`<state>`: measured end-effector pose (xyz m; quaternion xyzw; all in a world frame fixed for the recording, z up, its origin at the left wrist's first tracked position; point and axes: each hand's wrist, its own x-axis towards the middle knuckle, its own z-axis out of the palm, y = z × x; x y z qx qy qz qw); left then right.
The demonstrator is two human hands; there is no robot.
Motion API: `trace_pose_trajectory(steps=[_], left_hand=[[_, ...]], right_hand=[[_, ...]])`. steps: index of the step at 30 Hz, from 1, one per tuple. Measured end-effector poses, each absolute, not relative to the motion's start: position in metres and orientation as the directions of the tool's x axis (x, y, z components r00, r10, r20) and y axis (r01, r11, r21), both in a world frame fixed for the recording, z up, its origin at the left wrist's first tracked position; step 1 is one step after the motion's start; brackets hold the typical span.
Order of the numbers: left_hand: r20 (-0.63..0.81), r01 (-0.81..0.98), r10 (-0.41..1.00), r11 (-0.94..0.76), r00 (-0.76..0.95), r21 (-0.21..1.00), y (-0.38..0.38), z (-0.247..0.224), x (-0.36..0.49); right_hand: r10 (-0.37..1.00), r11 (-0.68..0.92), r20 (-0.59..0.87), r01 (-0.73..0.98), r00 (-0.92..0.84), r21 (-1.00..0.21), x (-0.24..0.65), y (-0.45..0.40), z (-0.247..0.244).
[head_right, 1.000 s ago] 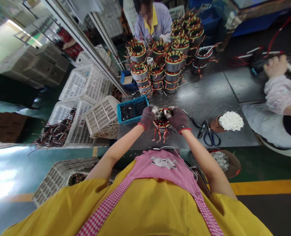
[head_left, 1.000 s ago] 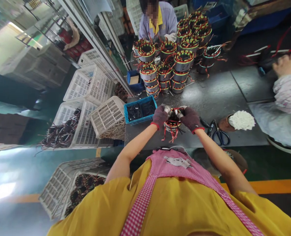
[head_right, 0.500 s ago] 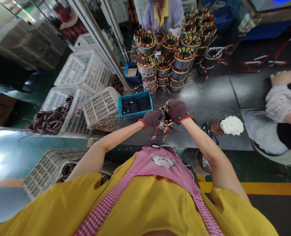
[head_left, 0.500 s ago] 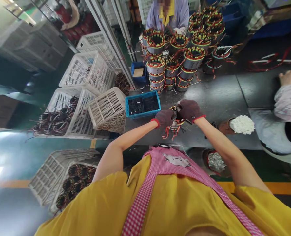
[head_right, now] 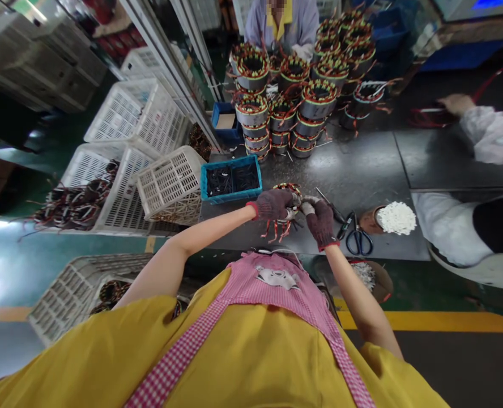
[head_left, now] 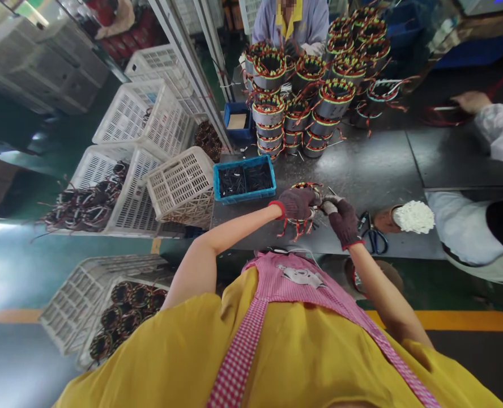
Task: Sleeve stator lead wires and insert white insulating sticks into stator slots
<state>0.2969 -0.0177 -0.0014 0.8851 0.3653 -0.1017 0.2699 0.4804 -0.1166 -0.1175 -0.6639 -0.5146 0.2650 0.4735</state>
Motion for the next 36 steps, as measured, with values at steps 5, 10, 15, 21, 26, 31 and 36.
trace_pose_trajectory(steps=[5, 10, 15, 21, 26, 31, 36], left_hand=[[-0.380, 0.718, 0.610, -0.607, 0.695, 0.340, -0.020, -0.008, 0.310], [-0.264, 0.666, 0.611, -0.685, 0.746, 0.296, -0.025, -0.015, 0.310], [-0.372, 0.737, 0.639, -0.621, 0.673, 0.266, -0.022, -0.002, 0.295], [-0.433, 0.684, 0.549, -0.677, 0.715, 0.271, -0.011, 0.011, 0.287], [-0.492, 0.717, 0.566, -0.668, 0.662, 0.196, -0.018, 0.004, 0.290], [-0.364, 0.794, 0.705, -0.541, 0.608, 0.278, -0.026, -0.010, 0.287], [-0.336, 0.821, 0.752, -0.484, 0.567, 0.303, -0.025, -0.019, 0.287]], right_hand=[[0.898, -0.032, 0.158, 0.419, 0.411, -0.907, 0.470, -0.118, -0.119], [0.902, -0.032, 0.134, 0.373, 0.411, -0.927, 0.468, -0.127, -0.115], [0.904, -0.109, 0.016, 0.266, 0.428, -0.958, 0.472, -0.138, -0.115], [0.910, -0.081, 0.066, 0.333, 0.409, -0.939, 0.469, -0.135, -0.106], [0.963, 0.038, 0.202, 0.650, 0.179, -0.759, 0.468, -0.132, -0.093], [0.964, 0.056, 0.237, 0.779, 0.120, -0.625, 0.465, -0.125, -0.090], [0.948, 0.085, 0.291, 0.780, 0.128, -0.620, 0.454, -0.119, -0.094]])
